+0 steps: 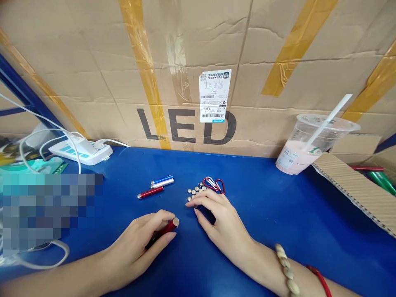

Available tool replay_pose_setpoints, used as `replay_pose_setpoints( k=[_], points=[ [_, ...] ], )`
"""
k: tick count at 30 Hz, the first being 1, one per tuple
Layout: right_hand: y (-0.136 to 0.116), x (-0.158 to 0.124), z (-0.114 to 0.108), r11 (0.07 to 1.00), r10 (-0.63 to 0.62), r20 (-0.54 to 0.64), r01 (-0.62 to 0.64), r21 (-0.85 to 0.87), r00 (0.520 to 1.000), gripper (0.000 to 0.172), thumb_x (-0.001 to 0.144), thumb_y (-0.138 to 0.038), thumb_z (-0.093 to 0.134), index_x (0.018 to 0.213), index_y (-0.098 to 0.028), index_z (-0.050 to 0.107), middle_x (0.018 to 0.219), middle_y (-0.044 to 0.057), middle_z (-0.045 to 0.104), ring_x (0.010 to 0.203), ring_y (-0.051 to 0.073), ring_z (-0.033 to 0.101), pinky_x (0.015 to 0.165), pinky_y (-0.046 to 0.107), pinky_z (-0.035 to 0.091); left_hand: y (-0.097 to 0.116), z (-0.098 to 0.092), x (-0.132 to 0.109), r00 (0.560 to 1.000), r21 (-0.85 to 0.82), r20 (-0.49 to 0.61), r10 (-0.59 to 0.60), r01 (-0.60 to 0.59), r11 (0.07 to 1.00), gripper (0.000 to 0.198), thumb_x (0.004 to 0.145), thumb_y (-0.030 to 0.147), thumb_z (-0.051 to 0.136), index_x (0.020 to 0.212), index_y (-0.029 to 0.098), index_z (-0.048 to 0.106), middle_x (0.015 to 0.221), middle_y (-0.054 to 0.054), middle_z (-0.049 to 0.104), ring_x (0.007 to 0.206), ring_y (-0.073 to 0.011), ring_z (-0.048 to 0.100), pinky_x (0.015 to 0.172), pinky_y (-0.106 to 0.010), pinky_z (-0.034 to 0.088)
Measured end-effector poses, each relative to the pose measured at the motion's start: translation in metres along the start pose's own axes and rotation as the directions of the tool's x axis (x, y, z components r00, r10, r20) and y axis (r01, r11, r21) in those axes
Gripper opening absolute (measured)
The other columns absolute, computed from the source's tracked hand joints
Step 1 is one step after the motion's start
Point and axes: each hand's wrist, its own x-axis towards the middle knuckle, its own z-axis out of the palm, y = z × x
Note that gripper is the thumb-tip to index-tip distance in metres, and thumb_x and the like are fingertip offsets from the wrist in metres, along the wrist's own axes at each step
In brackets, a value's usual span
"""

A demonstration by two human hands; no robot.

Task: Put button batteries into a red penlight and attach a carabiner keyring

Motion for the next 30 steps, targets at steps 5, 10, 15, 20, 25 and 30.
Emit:
replay_pose_setpoints(
  k=[5,10,15,20,25,30],
  points=[
    [0.0000,0.0011,-0.0006,1.000,-0.021,-0.013,0.021,0.002,1.000,0.024,0.085,-0.008,0.048,0.093,-0.023,0.064,0.099,0.004,0.065,0.094,0.017,0.063,0.081,0.033,0.053,0.0002,-0.0002,0.0000,1.000,0.007,0.008,0.009,-0.009,1.000,0.008,0.095,0.024,0.040,0.103,0.025,0.043,0.092,0.002,0.064,0.080,-0.0155,0.061,0.071,-0.026,0.045],
    [-0.0006,0.0019,-0.0018,0.999,-0.040,-0.027,0.041,0.010,0.999,0.023,0.085,-0.009,0.047,0.091,-0.023,0.064,0.097,0.004,0.065,0.093,0.017,0.064,0.081,0.033,0.054,-0.0003,0.0001,-0.0002,1.000,0.012,-0.005,0.026,-0.026,1.000,0.008,0.095,0.024,0.041,0.102,0.024,0.043,0.092,0.001,0.064,0.079,-0.0156,0.061,0.071,-0.026,0.045],
    [-0.0007,0.0012,-0.0009,1.000,-0.023,-0.025,0.024,0.018,0.999,0.022,0.085,-0.009,0.049,0.092,-0.023,0.064,0.098,0.005,0.064,0.093,0.017,0.063,0.082,0.033,0.054,0.0004,-0.0005,0.0002,1.000,0.013,0.002,0.014,-0.014,1.000,0.007,0.095,0.024,0.041,0.102,0.024,0.044,0.091,0.001,0.064,0.079,-0.0162,0.061,0.070,-0.027,0.046],
    [0.0003,0.0004,0.0001,1.000,-0.008,-0.011,0.008,0.027,1.000,0.020,0.085,-0.011,0.050,0.090,-0.023,0.065,0.098,0.005,0.063,0.093,0.017,0.062,0.081,0.033,0.053,0.0014,-0.0019,0.0015,1.000,0.031,0.013,0.012,-0.012,0.999,0.008,0.095,0.024,0.041,0.102,0.024,0.043,0.091,0.001,0.065,0.080,-0.0166,0.062,0.071,-0.027,0.046],
    [-0.0004,0.0009,0.0004,0.999,0.002,-0.013,-0.001,0.044,1.000,0.017,0.085,-0.013,0.052,0.089,-0.023,0.064,0.096,0.004,0.063,0.092,0.017,0.063,0.081,0.032,0.054,0.0016,-0.0025,0.0014,1.000,0.037,0.016,0.013,-0.014,0.999,0.008,0.095,0.025,0.039,0.102,0.023,0.044,0.091,-0.001,0.065,0.081,-0.0170,0.062,0.071,-0.027,0.046],
    [-0.0018,0.0010,-0.0003,0.998,-0.003,-0.019,0.004,0.061,1.000,0.017,0.086,-0.012,0.051,0.089,-0.023,0.065,0.095,0.004,0.063,0.090,0.016,0.063,0.080,0.031,0.054,0.0007,-0.0013,-0.0005,1.000,0.030,0.014,0.017,-0.017,0.999,0.008,0.095,0.025,0.040,0.103,0.024,0.043,0.093,0.001,0.065,0.082,-0.0169,0.062,0.073,-0.028,0.046]
  ],
)
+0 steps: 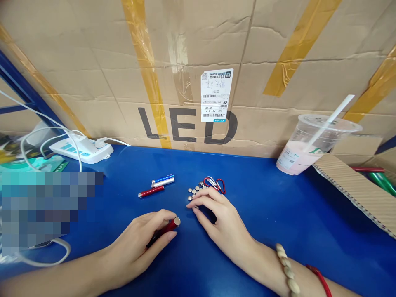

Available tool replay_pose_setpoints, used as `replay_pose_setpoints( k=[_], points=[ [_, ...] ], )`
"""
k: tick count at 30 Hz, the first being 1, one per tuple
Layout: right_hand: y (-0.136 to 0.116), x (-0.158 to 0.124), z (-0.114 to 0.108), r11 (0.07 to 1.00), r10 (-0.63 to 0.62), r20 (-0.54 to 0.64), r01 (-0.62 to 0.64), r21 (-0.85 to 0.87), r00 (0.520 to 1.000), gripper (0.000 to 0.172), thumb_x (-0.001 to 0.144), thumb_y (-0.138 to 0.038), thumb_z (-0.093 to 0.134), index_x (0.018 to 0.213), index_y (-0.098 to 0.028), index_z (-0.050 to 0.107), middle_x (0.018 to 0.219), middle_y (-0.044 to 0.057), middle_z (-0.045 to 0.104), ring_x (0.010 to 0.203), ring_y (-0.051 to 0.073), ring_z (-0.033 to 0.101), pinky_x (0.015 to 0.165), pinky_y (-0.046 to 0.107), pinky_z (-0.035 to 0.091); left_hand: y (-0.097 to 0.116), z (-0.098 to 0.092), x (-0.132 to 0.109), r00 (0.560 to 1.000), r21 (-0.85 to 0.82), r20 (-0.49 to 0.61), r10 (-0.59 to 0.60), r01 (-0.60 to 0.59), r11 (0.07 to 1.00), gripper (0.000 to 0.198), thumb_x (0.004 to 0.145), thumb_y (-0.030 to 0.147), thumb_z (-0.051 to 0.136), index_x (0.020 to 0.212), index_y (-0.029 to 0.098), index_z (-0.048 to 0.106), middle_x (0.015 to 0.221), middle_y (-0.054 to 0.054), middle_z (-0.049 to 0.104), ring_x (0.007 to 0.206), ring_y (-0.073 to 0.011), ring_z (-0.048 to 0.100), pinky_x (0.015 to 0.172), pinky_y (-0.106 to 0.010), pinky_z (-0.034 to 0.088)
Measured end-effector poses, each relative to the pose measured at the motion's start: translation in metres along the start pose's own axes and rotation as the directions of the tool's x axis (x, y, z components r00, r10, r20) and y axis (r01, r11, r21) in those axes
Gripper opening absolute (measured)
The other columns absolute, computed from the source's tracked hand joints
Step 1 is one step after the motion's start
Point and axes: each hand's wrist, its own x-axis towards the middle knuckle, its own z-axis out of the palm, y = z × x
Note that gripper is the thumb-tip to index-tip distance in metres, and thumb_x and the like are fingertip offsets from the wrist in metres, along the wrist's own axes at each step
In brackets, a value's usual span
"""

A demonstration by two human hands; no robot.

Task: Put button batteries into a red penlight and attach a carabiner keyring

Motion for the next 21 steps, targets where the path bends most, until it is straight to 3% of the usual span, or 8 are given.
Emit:
replay_pose_setpoints(
  k=[21],
  points=[
    [-0.0007,0.0016,-0.0008,0.997,-0.019,-0.027,0.021,0.077,0.999,0.018,0.084,-0.008,0.054,0.085,-0.021,0.066,0.088,0.003,0.062,0.082,0.013,0.062,0.074,0.024,0.053,-0.0022,0.0008,0.0005,1.000,-0.010,-0.006,0.020,-0.020,1.000,0.009,0.096,0.024,0.040,0.104,0.025,0.041,0.094,0.001,0.064,0.081,-0.0166,0.061,0.073,-0.028,0.046]
  ],
)
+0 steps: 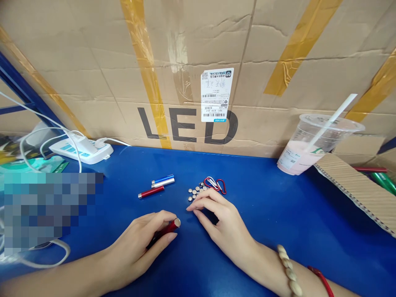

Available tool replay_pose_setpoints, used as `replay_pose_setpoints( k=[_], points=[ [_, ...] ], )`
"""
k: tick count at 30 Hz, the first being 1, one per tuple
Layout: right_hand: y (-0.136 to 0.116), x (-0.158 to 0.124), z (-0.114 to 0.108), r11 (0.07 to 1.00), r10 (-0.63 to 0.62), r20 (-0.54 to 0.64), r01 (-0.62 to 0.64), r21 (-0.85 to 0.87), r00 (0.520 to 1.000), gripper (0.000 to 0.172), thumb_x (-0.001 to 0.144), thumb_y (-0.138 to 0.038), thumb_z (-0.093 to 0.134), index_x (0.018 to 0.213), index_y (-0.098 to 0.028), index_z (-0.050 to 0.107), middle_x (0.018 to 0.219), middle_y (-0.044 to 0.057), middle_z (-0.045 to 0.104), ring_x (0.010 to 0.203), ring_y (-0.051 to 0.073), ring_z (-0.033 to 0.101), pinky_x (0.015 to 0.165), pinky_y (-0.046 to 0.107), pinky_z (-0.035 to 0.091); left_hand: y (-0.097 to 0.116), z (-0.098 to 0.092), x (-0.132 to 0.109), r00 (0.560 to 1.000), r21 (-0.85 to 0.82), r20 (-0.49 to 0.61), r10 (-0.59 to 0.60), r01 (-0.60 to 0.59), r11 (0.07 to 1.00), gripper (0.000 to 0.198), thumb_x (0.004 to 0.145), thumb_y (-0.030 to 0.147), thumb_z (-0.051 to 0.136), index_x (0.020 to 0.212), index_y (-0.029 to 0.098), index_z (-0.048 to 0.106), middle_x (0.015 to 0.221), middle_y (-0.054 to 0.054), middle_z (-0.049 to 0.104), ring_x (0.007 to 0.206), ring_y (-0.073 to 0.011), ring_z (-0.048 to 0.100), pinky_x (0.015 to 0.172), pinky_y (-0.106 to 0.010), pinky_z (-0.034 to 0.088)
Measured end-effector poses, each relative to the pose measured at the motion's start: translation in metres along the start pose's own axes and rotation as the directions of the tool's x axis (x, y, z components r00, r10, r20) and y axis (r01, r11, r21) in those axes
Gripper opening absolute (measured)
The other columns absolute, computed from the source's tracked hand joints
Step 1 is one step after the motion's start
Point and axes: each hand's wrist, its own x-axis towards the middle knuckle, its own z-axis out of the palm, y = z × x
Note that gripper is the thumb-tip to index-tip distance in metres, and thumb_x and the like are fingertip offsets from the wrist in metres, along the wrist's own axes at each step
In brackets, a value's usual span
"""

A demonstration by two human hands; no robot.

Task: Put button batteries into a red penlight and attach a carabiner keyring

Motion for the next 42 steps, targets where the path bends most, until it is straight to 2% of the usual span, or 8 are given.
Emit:
replay_pose_setpoints(
  k=[15,24,33,38,42],
  points=[
    [0.0006,-0.0018,0.0021,0.997,0.016,0.021,-0.018,0.071,1.000,0.018,0.082,-0.006,0.055,0.086,-0.019,0.065,0.086,0.002,0.060,0.075,0.009,0.060,0.066,0.018,0.051,0.0021,-0.0013,0.0007,0.999,0.008,0.018,-0.035,0.035,0.999,0.008,0.095,0.024,0.040,0.103,0.025,0.042,0.093,0.002,0.063,0.081,-0.0164,0.060,0.072,-0.027,0.045],
    [0.0013,-0.0040,0.0023,0.994,0.074,0.057,-0.078,0.076,0.996,0.018,0.084,-0.009,0.052,0.088,-0.019,0.066,0.088,0.003,0.060,0.068,0.009,0.058,0.057,0.020,0.049,0.0045,-0.0020,0.0014,0.999,0.018,0.014,-0.046,0.045,0.999,0.006,0.095,0.024,0.041,0.101,0.025,0.044,0.092,0.003,0.063,0.082,-0.0157,0.061,0.073,-0.027,0.046],
    [0.0014,-0.0017,0.0016,0.989,0.077,0.121,-0.091,0.116,0.990,0.010,0.084,-0.014,0.057,0.086,-0.019,0.066,0.086,0.003,0.067,0.072,0.011,0.062,0.059,0.019,0.051,0.0052,-0.0024,0.0009,0.999,0.029,0.026,-0.040,0.040,0.999,0.008,0.095,0.025,0.041,0.103,0.025,0.043,0.093,0.002,0.064,0.084,-0.0167,0.062,0.074,-0.028,0.046],
    [0.0009,-0.0022,0.0009,0.992,0.039,0.099,-0.050,0.113,0.994,0.013,0.085,-0.012,0.056,0.087,-0.019,0.066,0.089,0.002,0.068,0.082,0.012,0.064,0.070,0.020,0.053,0.0052,-0.0028,0.0007,0.999,0.033,0.028,-0.043,0.042,0.999,0.008,0.096,0.025,0.040,0.103,0.024,0.043,0.093,0.002,0.064,0.084,-0.0168,0.062,0.074,-0.028,0.046],
    [0.0009,-0.0026,0.0007,0.994,0.045,0.078,-0.053,0.100,0.996,0.014,0.084,-0.010,0.055,0.088,-0.020,0.066,0.088,0.002,0.068,0.080,0.012,0.064,0.070,0.020,0.052,0.0050,-0.0032,0.0008,0.999,0.027,0.029,-0.042,0.041,0.999,0.008,0.095,0.025,0.041,0.103,0.024,0.044,0.093,0.001,0.064,0.083,-0.0167,0.062,0.074,-0.028,0.046]
  ],
)
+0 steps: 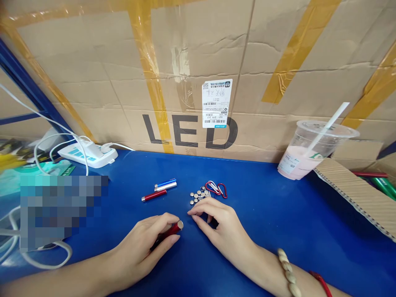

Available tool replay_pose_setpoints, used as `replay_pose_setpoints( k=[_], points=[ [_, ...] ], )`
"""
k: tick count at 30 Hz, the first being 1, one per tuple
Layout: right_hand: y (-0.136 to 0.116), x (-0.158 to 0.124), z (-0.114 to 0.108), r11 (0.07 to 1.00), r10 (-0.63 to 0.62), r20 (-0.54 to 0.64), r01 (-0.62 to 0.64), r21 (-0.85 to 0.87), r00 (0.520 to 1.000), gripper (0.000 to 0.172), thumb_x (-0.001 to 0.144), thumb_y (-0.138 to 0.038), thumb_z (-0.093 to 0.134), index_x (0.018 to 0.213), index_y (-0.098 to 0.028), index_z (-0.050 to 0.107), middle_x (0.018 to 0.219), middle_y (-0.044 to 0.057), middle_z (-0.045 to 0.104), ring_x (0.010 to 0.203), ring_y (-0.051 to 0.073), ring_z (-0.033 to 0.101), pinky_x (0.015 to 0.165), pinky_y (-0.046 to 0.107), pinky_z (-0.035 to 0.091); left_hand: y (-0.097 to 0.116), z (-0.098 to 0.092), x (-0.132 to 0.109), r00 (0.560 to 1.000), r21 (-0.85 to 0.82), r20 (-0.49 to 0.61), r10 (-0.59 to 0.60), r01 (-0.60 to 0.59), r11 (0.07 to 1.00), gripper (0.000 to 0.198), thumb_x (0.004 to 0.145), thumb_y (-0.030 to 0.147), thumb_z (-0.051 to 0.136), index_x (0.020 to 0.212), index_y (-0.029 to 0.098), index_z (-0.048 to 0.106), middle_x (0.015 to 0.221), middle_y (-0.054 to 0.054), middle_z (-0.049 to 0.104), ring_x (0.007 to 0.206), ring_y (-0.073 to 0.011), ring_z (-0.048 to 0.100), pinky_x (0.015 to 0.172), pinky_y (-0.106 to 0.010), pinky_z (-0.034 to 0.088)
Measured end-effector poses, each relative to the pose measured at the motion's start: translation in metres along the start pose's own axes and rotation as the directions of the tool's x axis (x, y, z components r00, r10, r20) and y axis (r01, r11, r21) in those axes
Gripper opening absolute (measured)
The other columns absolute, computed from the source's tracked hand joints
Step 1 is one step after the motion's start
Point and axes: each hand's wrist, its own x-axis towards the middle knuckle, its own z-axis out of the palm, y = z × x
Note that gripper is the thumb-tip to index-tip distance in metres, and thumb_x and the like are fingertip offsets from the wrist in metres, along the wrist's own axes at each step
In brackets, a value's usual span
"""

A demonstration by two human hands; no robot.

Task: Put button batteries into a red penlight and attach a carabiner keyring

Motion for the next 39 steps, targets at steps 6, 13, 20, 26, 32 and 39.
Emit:
replay_pose_setpoints(
  k=[6,13,20,26,32,39],
  points=[
    [-0.0012,0.0025,0.0000,1.000,0.007,-0.002,-0.007,-0.017,1.000,0.015,0.084,-0.011,0.054,0.085,-0.020,0.066,0.083,0.003,0.068,0.076,0.014,0.065,0.067,0.023,0.054,-0.0002,0.0003,0.0001,1.000,0.001,-0.007,0.002,-0.002,1.000,0.009,0.095,0.025,0.040,0.102,0.024,0.045,0.093,0.000,0.064,0.083,-0.0168,0.061,0.074,-0.027,0.046],
    [-0.0022,0.0028,0.0002,0.999,0.008,0.001,-0.008,-0.036,1.000,0.015,0.085,-0.013,0.053,0.085,-0.020,0.066,0.085,0.004,0.067,0.076,0.014,0.064,0.060,0.023,0.053,-0.0004,0.0007,-0.0001,1.000,-0.002,-0.001,-0.007,0.007,1.000,0.009,0.095,0.024,0.041,0.102,0.024,0.045,0.093,0.000,0.065,0.083,-0.0176,0.062,0.074,-0.029,0.047],
    [0.0031,-0.0003,0.0015,0.990,0.055,-0.017,-0.057,-0.132,0.998,0.008,0.082,-0.018,0.061,0.086,-0.022,0.067,0.092,0.003,0.064,0.087,0.016,0.062,0.078,0.028,0.052,-0.0007,0.0011,0.0000,1.000,0.003,-0.010,-0.005,0.005,1.000,0.009,0.095,0.024,0.041,0.102,0.024,0.045,0.093,0.000,0.065,0.083,-0.0174,0.062,0.075,-0.029,0.047],
    [0.0058,-0.0009,0.0008,0.992,0.080,0.026,-0.077,-0.100,0.996,0.010,0.085,-0.018,0.059,0.087,-0.022,0.067,0.088,0.003,0.066,0.086,0.015,0.062,0.078,0.029,0.051,-0.0024,0.0035,-0.0003,0.999,-0.028,-0.046,0.017,-0.018,0.999,0.008,0.095,0.024,0.040,0.101,0.025,0.045,0.092,0.001,0.064,0.082,-0.0158,0.061,0.073,-0.026,0.046],
    [0.0047,0.0000,0.0002,0.989,0.109,0.020,-0.107,-0.103,0.994,0.008,0.084,-0.021,0.062,0.087,-0.023,0.069,0.085,0.002,0.067,0.082,0.015,0.062,0.074,0.028,0.051,-0.0041,0.0049,0.0001,0.997,-0.027,-0.066,0.040,-0.042,0.999,0.008,0.096,0.026,0.037,0.101,0.026,0.044,0.090,0.002,0.064,0.078,-0.0150,0.061,0.069,-0.024,0.045],
    [0.0041,-0.0006,-0.0005,0.989,0.120,0.010,-0.119,-0.092,0.993,0.007,0.080,-0.027,0.067,0.084,-0.022,0.070,0.077,0.000,0.067,0.077,0.014,0.062,0.072,0.026,0.050,-0.0047,0.0054,0.0010,0.995,0.000,-0.086,0.060,-0.060,0.998,0.010,0.096,0.025,0.040,0.104,0.028,0.043,0.087,0.005,0.063,0.075,-0.0125,0.061,0.068,-0.021,0.046]
  ],
)
